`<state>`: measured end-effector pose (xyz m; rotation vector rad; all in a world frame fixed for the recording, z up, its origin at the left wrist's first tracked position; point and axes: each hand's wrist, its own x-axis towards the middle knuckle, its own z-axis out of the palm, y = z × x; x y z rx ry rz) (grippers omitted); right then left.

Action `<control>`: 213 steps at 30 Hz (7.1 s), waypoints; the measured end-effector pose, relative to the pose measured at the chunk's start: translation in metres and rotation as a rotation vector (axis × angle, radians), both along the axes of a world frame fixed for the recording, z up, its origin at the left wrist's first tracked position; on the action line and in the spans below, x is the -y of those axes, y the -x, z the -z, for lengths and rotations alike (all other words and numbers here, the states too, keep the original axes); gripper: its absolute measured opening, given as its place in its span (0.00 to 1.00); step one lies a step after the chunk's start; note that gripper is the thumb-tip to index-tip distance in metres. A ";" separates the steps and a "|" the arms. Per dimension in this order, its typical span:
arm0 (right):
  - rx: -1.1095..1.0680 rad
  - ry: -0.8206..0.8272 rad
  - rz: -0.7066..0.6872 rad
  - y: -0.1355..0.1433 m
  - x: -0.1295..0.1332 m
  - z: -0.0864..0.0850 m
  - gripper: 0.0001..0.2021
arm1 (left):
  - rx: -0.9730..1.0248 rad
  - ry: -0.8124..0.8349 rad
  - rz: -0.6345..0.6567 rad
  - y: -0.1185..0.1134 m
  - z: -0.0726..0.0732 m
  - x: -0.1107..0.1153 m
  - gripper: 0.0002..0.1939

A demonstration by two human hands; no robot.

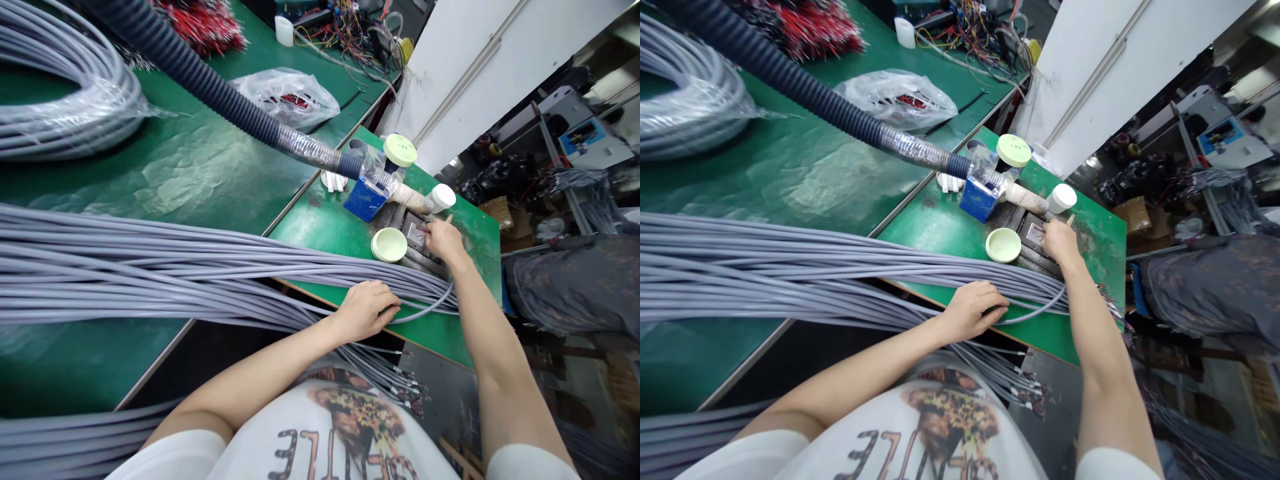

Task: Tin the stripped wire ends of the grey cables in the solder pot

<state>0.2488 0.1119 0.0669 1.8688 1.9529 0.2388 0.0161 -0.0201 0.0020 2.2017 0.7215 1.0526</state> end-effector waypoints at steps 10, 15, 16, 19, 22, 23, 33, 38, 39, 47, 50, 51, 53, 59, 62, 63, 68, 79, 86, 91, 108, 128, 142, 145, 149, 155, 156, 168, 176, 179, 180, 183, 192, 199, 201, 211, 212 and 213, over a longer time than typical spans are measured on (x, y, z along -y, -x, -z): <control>-0.140 -0.079 -0.101 0.001 0.006 -0.018 0.13 | -0.004 -0.017 -0.008 0.000 0.003 0.000 0.11; -0.491 -0.074 -0.225 0.022 0.019 -0.044 0.12 | -0.027 -0.024 -0.014 0.000 0.004 0.000 0.11; -0.524 -0.049 -0.242 0.029 0.022 -0.046 0.12 | -0.031 -0.025 -0.018 0.000 0.004 0.000 0.11; -0.512 0.041 -0.280 0.050 0.026 -0.044 0.11 | -0.032 -0.034 -0.027 -0.001 0.006 0.000 0.12; -0.386 0.106 -0.283 0.068 0.026 -0.039 0.11 | -0.023 -0.047 -0.026 -0.002 0.008 0.001 0.12; -0.336 0.121 -0.280 0.073 0.027 -0.037 0.11 | -0.020 -0.049 -0.027 -0.002 0.009 0.001 0.12; -0.109 0.222 -0.215 0.094 0.025 -0.030 0.14 | -0.022 -0.055 -0.029 -0.003 0.009 0.000 0.12; -0.158 0.133 -0.265 0.074 0.028 -0.046 0.14 | -0.025 -0.051 -0.030 -0.002 0.008 0.001 0.11; -0.166 0.097 -0.266 0.067 0.028 -0.050 0.14 | -0.026 -0.051 -0.028 -0.002 0.008 0.001 0.11; -0.025 -0.019 -0.088 0.014 0.014 -0.040 0.15 | -0.026 -0.055 -0.034 -0.002 0.008 0.001 0.12; 0.009 0.012 -0.026 0.008 0.008 -0.025 0.16 | -0.031 -0.059 -0.033 -0.002 0.007 0.001 0.12; 0.016 0.024 -0.013 0.007 0.006 -0.021 0.16 | -0.035 -0.060 -0.031 -0.002 0.007 0.000 0.12; 0.030 0.039 0.003 0.006 0.002 -0.016 0.16 | -0.040 -0.059 -0.032 -0.002 0.007 0.000 0.12; 0.050 0.058 0.031 0.004 -0.003 -0.007 0.16 | -0.039 -0.058 -0.033 -0.002 0.007 0.000 0.12; 0.051 0.068 0.044 0.005 -0.004 -0.003 0.16 | -0.037 -0.057 -0.029 -0.002 0.007 0.000 0.12; 0.050 0.068 0.046 0.006 -0.005 -0.002 0.16 | -0.036 -0.056 -0.029 -0.002 0.007 0.000 0.12; -0.024 0.001 0.093 0.004 -0.003 -0.008 0.15 | -0.029 -0.055 -0.031 -0.003 0.008 0.000 0.11; -1.419 -0.183 0.215 0.043 0.116 -0.038 0.17 | 0.372 0.145 -0.081 -0.007 0.006 0.004 0.07; -1.836 -0.058 0.352 0.081 0.164 -0.012 0.11 | 0.951 0.693 -0.013 -0.026 -0.007 0.014 0.15; -1.922 -0.108 0.406 0.083 0.181 -0.014 0.09 | 0.914 0.641 -0.066 -0.026 -0.023 0.018 0.15; -2.255 -0.217 0.596 0.098 0.226 0.008 0.20 | 0.817 0.703 0.019 -0.027 -0.013 0.034 0.16; -1.451 -0.278 0.051 0.074 0.195 -0.032 0.10 | 0.657 1.139 0.323 -0.017 -0.017 0.046 0.12; -2.204 -0.200 0.395 0.073 0.181 0.018 0.08 | 0.784 1.352 0.666 -0.005 -0.003 0.048 0.19; -2.071 0.076 0.225 0.063 0.185 0.011 0.09 | 0.812 1.419 0.722 -0.007 0.004 0.048 0.18; -1.987 0.192 0.120 0.068 0.182 0.001 0.12 | 0.791 1.466 0.791 -0.009 0.010 0.052 0.18; -2.051 0.012 0.176 0.085 0.175 0.009 0.08 | 0.916 1.488 0.670 -0.008 0.008 0.049 0.16; -2.056 -0.041 0.195 0.085 0.175 0.012 0.09 | 0.945 1.484 0.625 -0.008 0.007 0.047 0.16; -1.813 -0.216 0.198 0.078 0.189 0.007 0.07 | 0.969 1.496 0.570 -0.010 0.008 0.045 0.16; -1.502 -0.377 0.064 0.104 0.181 -0.015 0.15 | 0.847 1.436 0.417 -0.012 0.004 0.048 0.19; -1.614 -0.488 0.189 0.092 0.167 -0.013 0.16 | 0.829 1.386 0.385 -0.011 -0.002 0.046 0.19; -1.657 -0.576 0.245 0.085 0.163 -0.013 0.15 | 0.804 1.366 0.393 -0.010 -0.003 0.046 0.19; -1.684 -0.758 0.302 0.065 0.159 -0.016 0.14 | 0.777 1.353 0.384 -0.010 -0.002 0.047 0.18; -1.454 -0.355 0.072 0.088 0.187 -0.014 0.10 | 0.765 1.333 0.257 -0.017 0.003 0.046 0.19; -1.481 -0.590 0.021 0.074 0.193 -0.007 0.06 | 0.877 1.433 0.215 -0.012 0.001 0.041 0.21; -1.400 -0.634 -0.118 0.065 0.198 -0.002 0.08 | 0.925 1.470 0.235 -0.011 0.001 0.038 0.19; -0.945 -0.487 -0.681 0.055 0.202 0.012 0.22 | 1.137 1.497 0.285 -0.008 -0.020 0.029 0.19; -0.966 -0.525 -0.669 0.054 0.197 0.008 0.22 | 1.125 1.463 0.276 -0.007 -0.024 0.030 0.20; -0.991 -0.570 -0.641 0.053 0.191 0.003 0.21 | 1.112 1.415 0.266 -0.004 -0.028 0.032 0.22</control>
